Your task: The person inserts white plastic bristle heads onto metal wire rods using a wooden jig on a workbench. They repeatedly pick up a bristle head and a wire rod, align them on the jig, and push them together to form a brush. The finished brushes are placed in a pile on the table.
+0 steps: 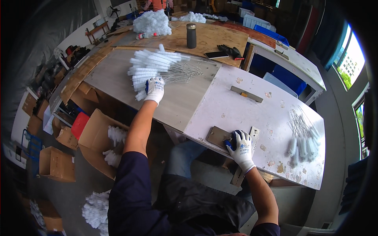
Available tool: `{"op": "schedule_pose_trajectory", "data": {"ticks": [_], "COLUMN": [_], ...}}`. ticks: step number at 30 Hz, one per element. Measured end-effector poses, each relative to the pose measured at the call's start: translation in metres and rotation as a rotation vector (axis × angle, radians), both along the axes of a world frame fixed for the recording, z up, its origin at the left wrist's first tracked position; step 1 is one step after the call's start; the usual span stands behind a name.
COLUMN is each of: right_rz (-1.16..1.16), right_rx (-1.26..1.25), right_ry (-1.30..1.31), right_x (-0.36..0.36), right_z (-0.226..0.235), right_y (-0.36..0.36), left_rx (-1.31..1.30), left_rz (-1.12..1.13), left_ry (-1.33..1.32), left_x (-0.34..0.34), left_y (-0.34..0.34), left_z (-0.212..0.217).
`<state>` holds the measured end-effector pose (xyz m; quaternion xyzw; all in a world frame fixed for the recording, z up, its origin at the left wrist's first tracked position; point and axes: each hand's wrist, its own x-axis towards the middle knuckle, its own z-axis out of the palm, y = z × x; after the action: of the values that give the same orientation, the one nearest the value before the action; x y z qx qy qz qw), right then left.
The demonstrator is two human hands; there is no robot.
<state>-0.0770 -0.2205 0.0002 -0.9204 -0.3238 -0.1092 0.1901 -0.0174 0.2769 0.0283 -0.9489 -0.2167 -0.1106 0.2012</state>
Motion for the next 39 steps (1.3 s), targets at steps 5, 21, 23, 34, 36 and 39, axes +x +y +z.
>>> {"op": "schedule_pose_trajectory", "data": {"ticks": [5, 21, 23, 34, 36, 39], "right_rz": [-0.013, 0.091, 0.097, -0.018, -0.023, -0.019], "right_rx": [0.009, 0.106, 0.141, 0.255, 0.263, 0.267], "right_ry": [0.010, -0.068, -0.085, 0.037, 0.041, 0.044], "right_x": [0.001, 0.006, 0.010, 0.001, 0.002, 0.004], "right_z": [-0.007, -0.022, -0.029, -0.025, -0.023, -0.025], "right_y": [-0.006, -0.011, -0.011, -0.007, -0.008, -0.009], "left_rx": [0.149, -1.783, -2.053, -2.483, -2.467, -2.466], "left_rz": [-0.042, -0.355, -0.407, -0.164, -0.153, -0.160], "left_ry": [0.093, -0.538, -0.477, -0.438, -0.434, -0.438], "left_x": [0.013, -0.046, -0.043, 0.034, 0.038, 0.042], "left_y": [-0.002, -0.101, -0.161, -0.320, -0.329, -0.331], "left_z": [0.037, 0.066, 0.045, -0.030, -0.034, -0.046]}}
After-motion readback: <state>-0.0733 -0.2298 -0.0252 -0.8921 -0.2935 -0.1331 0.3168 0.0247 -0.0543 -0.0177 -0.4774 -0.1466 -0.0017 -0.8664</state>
